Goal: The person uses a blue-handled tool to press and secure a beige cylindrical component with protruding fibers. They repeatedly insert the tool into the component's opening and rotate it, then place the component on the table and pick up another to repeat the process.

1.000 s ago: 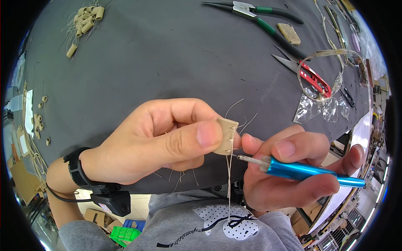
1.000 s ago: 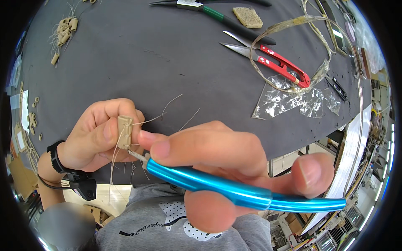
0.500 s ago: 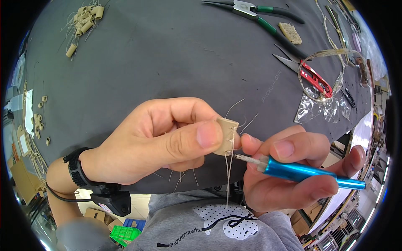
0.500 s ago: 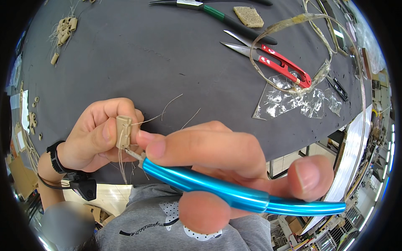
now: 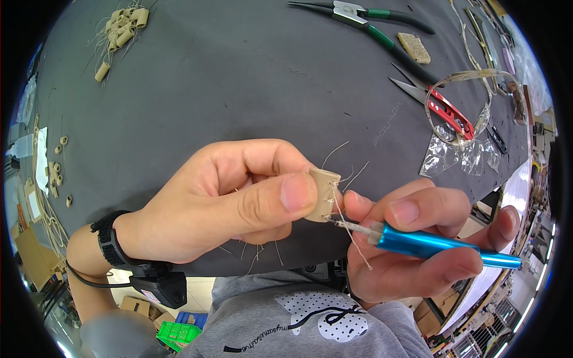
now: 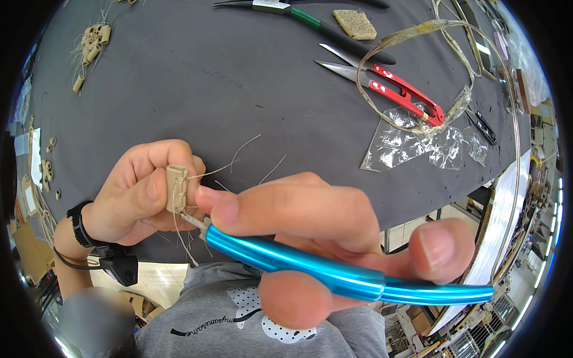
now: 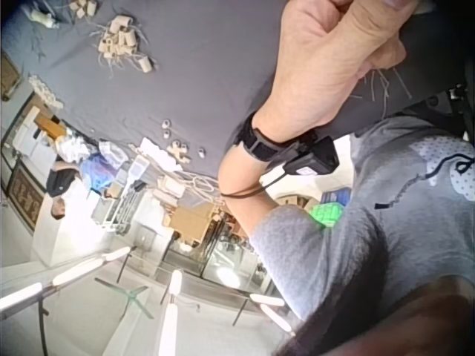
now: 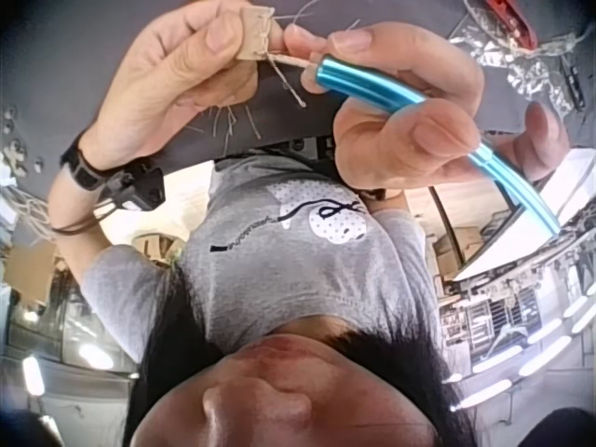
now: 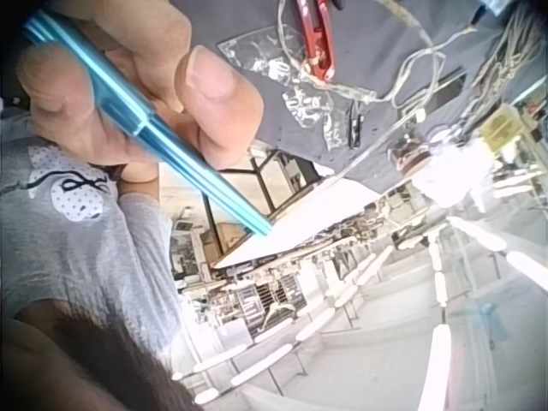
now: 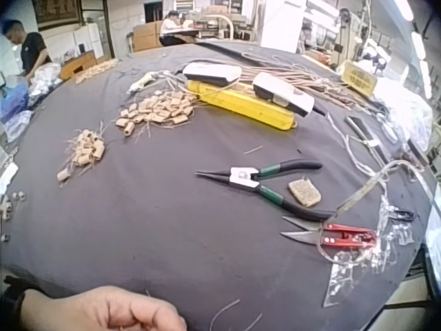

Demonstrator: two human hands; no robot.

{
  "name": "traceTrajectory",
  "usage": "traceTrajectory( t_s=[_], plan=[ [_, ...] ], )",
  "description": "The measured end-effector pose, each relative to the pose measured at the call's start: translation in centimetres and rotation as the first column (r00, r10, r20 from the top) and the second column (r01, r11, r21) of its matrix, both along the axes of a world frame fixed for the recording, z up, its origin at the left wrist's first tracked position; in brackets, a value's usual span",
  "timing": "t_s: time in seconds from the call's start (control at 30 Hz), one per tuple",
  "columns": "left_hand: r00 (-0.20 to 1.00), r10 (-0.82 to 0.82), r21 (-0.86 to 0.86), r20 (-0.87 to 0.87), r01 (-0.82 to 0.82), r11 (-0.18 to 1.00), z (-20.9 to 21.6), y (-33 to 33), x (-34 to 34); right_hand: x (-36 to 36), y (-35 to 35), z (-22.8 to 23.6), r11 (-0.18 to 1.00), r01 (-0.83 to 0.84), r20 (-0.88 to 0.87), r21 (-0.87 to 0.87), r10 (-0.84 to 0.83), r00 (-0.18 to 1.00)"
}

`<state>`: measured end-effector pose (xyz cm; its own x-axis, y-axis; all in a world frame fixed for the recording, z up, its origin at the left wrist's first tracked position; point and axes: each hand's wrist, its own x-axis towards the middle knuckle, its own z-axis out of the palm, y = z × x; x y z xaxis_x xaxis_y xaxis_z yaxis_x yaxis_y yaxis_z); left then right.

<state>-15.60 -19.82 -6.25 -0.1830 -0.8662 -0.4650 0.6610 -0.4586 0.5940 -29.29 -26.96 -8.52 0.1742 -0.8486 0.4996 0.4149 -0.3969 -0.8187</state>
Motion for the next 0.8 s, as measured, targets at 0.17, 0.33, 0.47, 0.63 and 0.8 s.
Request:
traceTrajectory(
  t_s=[0.17, 0.33, 0.47, 0.63, 0.8],
  plan=[
    [1.0, 0.004, -0.001, 0.001, -0.004, 1.0, -0.1, 0.1, -0.03, -0.01, 0.02, 0.06, 1.0, 0.01, -0.004, -0.001, -0.01, 1.0],
    [1.0, 0.004, -0.004, -0.007, -0.004, 1.0, -0.19, 0.06, -0.04, 0.02, -0.03, 0.01, 1.0, 0.028, -0.017, 0.0, -0.028, 0.999],
    [1.0, 0.012, -0.031, -0.001, -0.012, 0.999, -0.4, 0.24, -0.09, 0.01, 0.02, 0.08, 0.998, 0.066, -0.033, 0.006, -0.066, 0.997],
    [1.0, 0.006, -0.025, 0.002, -0.006, 1.0, -0.17, 0.12, -0.15, -0.18, -0.17, 0.18, 0.975, 0.22, -0.136, 0.034, -0.214, 0.967],
    [0.999, 0.027, -0.039, 0.046, -0.025, 0.999, -0.03, 0.31, -0.32, -0.13, -0.25, 0.27, 0.974, 0.226, -0.149, 0.035, -0.218, 0.965]
  ],
)
